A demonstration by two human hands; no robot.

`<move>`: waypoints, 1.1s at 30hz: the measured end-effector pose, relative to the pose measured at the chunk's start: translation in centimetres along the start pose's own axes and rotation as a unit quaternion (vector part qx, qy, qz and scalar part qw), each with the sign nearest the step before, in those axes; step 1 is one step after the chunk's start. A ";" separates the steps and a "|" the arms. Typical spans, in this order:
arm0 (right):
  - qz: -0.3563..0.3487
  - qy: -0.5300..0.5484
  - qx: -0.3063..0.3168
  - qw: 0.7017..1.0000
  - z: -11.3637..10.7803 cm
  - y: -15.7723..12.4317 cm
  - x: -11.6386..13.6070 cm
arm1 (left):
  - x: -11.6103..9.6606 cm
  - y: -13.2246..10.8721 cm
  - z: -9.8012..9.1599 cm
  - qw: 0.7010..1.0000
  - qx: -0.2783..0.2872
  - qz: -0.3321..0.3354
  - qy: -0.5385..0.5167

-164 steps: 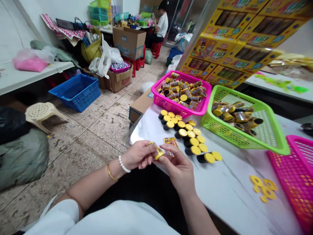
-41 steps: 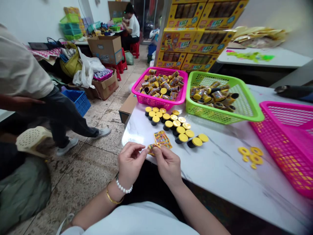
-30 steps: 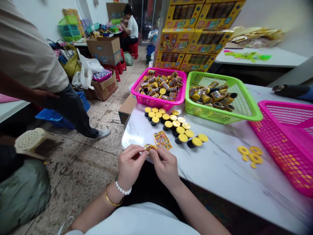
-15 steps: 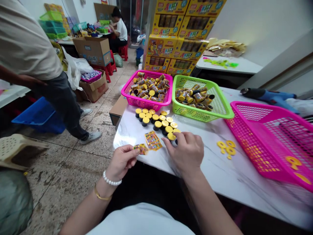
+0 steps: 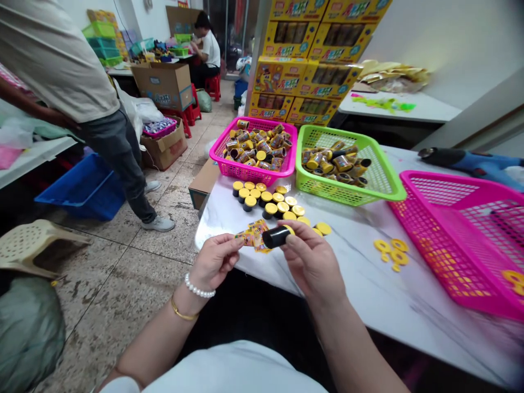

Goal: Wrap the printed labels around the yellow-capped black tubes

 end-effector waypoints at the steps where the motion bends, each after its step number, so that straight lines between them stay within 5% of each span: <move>1: 0.021 0.021 0.001 1.000 0.3 0.1 -0.3 | 0.1 0.1 0.1 1.000 0.007 0.000 -0.005; 22: -0.091 -0.128 0.079 0.984 2.0 -0.5 0.1 | 0.2 0.5 1.3 0.996 0.064 0.011 -0.065; 26: -0.129 -0.126 0.060 0.982 1.9 -0.8 0.6 | 0.0 -0.4 0.5 0.997 0.009 0.071 0.010; 29: -0.167 -0.085 0.043 0.981 1.9 -1.1 1.1 | -1.7 -2.2 -0.6 0.977 -0.056 0.195 0.068; 31: -0.187 -0.075 0.056 0.978 2.3 -1.3 1.4 | -2.7 -2.8 -0.3 0.966 -0.030 0.236 0.105; 33: -0.202 -0.113 0.100 0.968 3.1 -1.5 1.7 | -2.4 -2.4 0.8 0.968 0.051 0.194 0.150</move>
Point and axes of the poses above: each hand's wrist, its own y-axis towards the middle knuckle, its own z-axis out of the palm, x = y × z, the point moved 8 cm from there along y, towards the middle knuckle, and after that the axes turned 14 degrees about -z, right-handed, at the moved point
